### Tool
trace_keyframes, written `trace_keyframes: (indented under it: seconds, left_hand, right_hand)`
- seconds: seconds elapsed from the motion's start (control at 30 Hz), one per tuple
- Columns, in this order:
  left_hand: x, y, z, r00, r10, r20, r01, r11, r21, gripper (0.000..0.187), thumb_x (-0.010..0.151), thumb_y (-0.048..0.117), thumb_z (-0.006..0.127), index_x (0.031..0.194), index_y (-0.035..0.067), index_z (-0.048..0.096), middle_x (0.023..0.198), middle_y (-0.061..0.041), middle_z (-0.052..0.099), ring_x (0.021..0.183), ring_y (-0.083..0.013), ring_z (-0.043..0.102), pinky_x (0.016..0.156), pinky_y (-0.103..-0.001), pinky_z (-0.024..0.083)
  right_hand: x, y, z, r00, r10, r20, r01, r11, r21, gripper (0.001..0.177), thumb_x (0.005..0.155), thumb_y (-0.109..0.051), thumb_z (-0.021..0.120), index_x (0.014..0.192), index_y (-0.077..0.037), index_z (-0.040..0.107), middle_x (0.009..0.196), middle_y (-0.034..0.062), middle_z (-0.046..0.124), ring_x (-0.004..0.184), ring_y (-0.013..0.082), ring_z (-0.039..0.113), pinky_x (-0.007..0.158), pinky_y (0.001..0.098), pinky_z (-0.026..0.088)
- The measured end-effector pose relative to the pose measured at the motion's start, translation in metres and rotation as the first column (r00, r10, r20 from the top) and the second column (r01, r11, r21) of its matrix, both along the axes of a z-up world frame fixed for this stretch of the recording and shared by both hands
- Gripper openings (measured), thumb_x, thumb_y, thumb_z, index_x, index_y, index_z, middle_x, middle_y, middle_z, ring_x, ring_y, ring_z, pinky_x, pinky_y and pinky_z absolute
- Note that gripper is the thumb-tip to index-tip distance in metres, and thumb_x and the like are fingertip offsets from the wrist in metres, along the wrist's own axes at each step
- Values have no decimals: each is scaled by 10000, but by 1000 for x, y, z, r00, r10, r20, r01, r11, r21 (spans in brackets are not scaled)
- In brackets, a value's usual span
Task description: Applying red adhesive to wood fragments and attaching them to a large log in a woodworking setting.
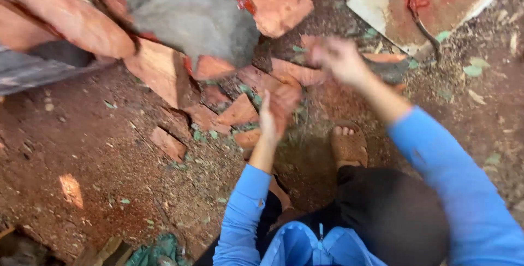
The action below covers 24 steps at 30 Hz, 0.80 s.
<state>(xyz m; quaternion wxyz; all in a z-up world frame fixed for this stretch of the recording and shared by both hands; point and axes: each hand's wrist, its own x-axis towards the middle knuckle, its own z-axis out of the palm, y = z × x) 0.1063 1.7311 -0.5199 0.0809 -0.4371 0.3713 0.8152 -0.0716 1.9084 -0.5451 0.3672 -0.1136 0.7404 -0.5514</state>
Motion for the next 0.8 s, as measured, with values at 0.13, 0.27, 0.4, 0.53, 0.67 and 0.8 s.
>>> trace_keyframes:
  seconds: [0.13,0.27,0.4,0.53,0.67,0.8]
  left_hand:
    - [15,-15,-14,808,-421,413,459,11,-888,603,994,609,430,1232,94,634,1200,-130,673,1100,-285,641,896,-455,542]
    - [-3,7,-33,621,-610,492,278,-415,-866,384,996,365,552,1227,72,642,1513,-182,520,1404,-377,495,1245,-615,328]
    - [-29,29,-67,355,-659,664,250,-617,-746,599,949,223,622,1501,37,484,1600,-215,421,1514,-385,371,1294,-552,228]
    - [-67,40,-93,338,-685,645,178,-627,-759,585,903,44,620,1473,8,494,1573,-252,414,1482,-421,383,1265,-588,258]
    - [-67,36,-120,156,-772,616,255,-571,-780,320,841,-26,622,1150,60,611,1588,-272,370,1478,-440,383,1269,-560,254]
    - [-58,30,-117,231,-741,631,49,-639,-768,320,843,9,607,1158,17,663,1207,-179,638,1193,-345,579,1185,-485,395]
  right_hand:
    - [-53,23,-26,988,-113,-103,138,951,277,460,1114,-292,510,1511,-61,493,1497,235,511,1198,338,628,986,530,485]
    - [-12,96,-36,933,27,-359,102,936,336,284,1209,-141,572,980,-39,706,853,100,689,757,219,624,688,438,555]
    - [17,108,-11,850,525,-45,-271,509,817,477,978,-344,577,1430,-202,519,1272,103,645,1044,355,692,792,550,645]
    - [23,123,-40,824,565,-48,-247,434,866,641,928,-470,614,1418,-79,479,1292,173,621,977,372,699,701,540,637]
    - [19,130,-49,818,575,30,-289,365,885,553,913,-502,604,1272,-82,569,1137,125,674,890,336,732,717,523,649]
    - [34,167,-50,698,711,-85,-193,301,934,275,983,-418,483,1108,-199,593,815,-62,659,623,90,660,445,229,590]
